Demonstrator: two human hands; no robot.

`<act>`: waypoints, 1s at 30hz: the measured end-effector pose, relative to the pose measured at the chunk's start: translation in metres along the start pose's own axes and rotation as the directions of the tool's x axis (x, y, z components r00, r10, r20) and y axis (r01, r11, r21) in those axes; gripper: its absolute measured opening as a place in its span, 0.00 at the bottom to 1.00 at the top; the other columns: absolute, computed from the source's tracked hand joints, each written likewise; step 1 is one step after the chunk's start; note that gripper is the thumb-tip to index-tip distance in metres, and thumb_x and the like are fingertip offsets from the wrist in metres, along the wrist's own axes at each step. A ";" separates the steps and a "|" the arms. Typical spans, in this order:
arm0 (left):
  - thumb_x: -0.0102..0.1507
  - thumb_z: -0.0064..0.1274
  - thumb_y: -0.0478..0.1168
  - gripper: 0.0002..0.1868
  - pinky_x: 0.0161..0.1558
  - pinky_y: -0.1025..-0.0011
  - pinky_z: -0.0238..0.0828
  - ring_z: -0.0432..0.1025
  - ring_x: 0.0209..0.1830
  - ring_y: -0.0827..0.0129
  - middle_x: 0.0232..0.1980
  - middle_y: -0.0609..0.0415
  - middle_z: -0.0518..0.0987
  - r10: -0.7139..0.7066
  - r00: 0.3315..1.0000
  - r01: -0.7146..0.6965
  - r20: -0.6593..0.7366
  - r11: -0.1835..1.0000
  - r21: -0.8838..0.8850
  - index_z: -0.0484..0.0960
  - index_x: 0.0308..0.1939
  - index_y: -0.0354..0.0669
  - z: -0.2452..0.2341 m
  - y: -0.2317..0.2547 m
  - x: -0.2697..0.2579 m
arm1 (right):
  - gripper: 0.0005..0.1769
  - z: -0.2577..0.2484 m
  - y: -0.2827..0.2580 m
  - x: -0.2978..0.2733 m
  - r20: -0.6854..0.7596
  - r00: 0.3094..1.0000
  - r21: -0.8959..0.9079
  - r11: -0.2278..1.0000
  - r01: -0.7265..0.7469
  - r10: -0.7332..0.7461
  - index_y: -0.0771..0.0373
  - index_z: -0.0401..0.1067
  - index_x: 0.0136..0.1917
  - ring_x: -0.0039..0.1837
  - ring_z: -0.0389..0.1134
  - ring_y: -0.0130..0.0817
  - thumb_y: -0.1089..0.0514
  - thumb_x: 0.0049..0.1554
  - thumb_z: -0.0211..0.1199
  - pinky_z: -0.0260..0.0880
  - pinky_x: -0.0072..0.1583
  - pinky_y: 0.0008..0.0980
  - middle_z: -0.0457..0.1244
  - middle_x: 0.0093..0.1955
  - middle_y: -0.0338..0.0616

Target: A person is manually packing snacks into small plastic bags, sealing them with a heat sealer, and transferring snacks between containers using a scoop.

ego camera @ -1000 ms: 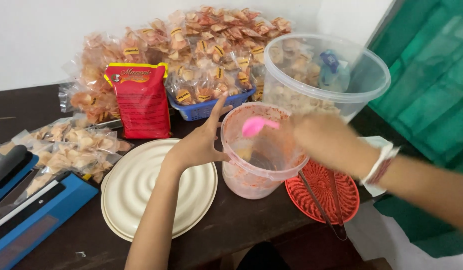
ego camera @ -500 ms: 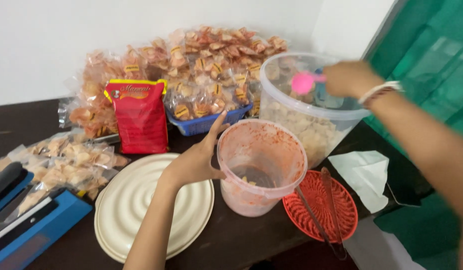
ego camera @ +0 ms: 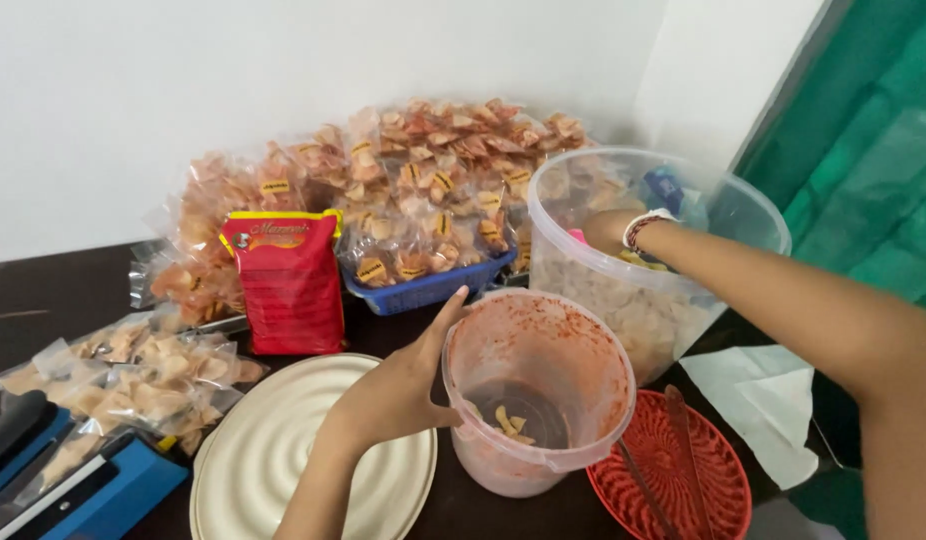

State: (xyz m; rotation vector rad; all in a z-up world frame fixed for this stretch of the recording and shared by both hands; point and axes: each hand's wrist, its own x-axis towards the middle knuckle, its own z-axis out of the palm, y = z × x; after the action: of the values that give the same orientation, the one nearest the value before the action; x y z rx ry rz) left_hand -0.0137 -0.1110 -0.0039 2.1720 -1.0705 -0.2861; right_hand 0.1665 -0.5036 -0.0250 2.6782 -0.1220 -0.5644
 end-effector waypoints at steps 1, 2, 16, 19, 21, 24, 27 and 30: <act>0.44 0.66 0.34 0.67 0.53 0.66 0.64 0.63 0.64 0.50 0.74 0.48 0.55 -0.030 1.000 0.030 0.008 1.000 0.007 0.29 0.73 0.57 -0.002 0.002 0.000 | 0.16 -0.001 -0.003 -0.005 -0.022 1.000 0.049 0.999 0.014 -0.013 0.62 0.71 0.53 0.47 0.69 0.39 0.62 0.55 0.46 0.69 0.45 0.35 0.68 0.49 0.46; 0.44 0.66 0.34 0.67 0.53 0.66 0.64 0.63 0.64 0.50 0.74 0.48 0.55 -0.032 0.999 0.032 0.016 0.999 0.003 0.29 0.73 0.57 -0.001 -0.001 0.001 | 0.16 -0.006 -0.004 -0.019 -0.014 1.000 0.052 0.999 0.014 -0.014 0.62 0.71 0.53 0.47 0.69 0.39 0.62 0.55 0.46 0.69 0.45 0.35 0.68 0.49 0.46; 0.42 0.68 0.34 0.70 0.65 0.47 0.54 0.53 0.68 0.41 0.73 0.43 0.54 0.021 1.000 -0.021 -0.012 0.998 0.063 0.29 0.74 0.47 -0.003 0.002 0.001 | 0.20 -0.030 0.016 -0.059 -0.109 0.974 0.029 0.979 0.204 -0.200 0.53 0.76 0.56 0.61 0.67 0.51 0.52 0.55 0.49 0.66 0.61 0.47 0.69 0.54 0.52; 0.43 0.68 0.33 0.69 0.65 0.46 0.55 0.54 0.68 0.40 0.73 0.42 0.55 0.017 1.000 -0.016 -0.012 0.998 0.059 0.29 0.74 0.46 -0.003 0.003 -0.001 | 0.22 -0.030 -0.010 -0.089 -0.098 0.974 0.021 0.978 0.207 -0.204 0.55 0.73 0.59 0.62 0.66 0.52 0.58 0.53 0.48 0.63 0.64 0.47 0.68 0.55 0.54; 0.43 0.68 0.33 0.69 0.65 0.46 0.55 0.54 0.68 0.40 0.73 0.42 0.55 0.024 1.000 -0.023 -0.009 0.998 0.060 0.29 0.74 0.47 -0.004 0.005 -0.001 | 0.22 -0.016 0.009 -0.051 -0.097 0.973 0.102 0.970 0.219 -0.209 0.55 0.74 0.58 0.62 0.66 0.54 0.54 0.54 0.48 0.63 0.63 0.48 0.67 0.56 0.55; 0.43 0.67 0.33 0.69 0.65 0.47 0.55 0.54 0.68 0.40 0.73 0.42 0.55 0.038 0.999 -0.037 -0.014 0.998 0.058 0.29 0.74 0.48 -0.002 0.005 0.000 | 0.22 -0.019 0.017 -0.045 -0.047 0.972 0.150 0.960 0.236 -0.232 0.57 0.76 0.56 0.62 0.65 0.56 0.50 0.55 0.47 0.63 0.64 0.49 0.67 0.56 0.57; 0.42 0.67 0.34 0.69 0.64 0.47 0.56 0.54 0.68 0.41 0.72 0.43 0.56 0.049 0.998 -0.047 -0.033 0.997 0.060 0.30 0.74 0.49 -0.003 0.004 0.000 | 0.22 -0.050 0.009 -0.092 0.020 0.974 0.106 0.969 0.224 -0.228 0.60 0.77 0.54 0.61 0.66 0.56 0.55 0.51 0.49 0.62 0.64 0.47 0.68 0.54 0.57; 0.42 0.67 0.34 0.70 0.64 0.47 0.56 0.54 0.68 0.41 0.72 0.43 0.56 0.048 0.998 -0.046 -0.035 0.997 0.055 0.30 0.74 0.50 -0.002 0.002 0.001 | 0.22 -0.045 0.015 -0.073 0.036 0.965 0.040 0.965 0.257 -0.259 0.59 0.77 0.52 0.59 0.67 0.55 0.57 0.48 0.49 0.63 0.63 0.47 0.69 0.52 0.57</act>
State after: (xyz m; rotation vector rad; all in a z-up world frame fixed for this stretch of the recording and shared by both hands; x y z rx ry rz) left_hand -0.0135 -0.1112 -0.0008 2.1880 -1.1196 -0.1973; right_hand 0.1181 -0.4888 0.0457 2.7359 0.2121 -0.7013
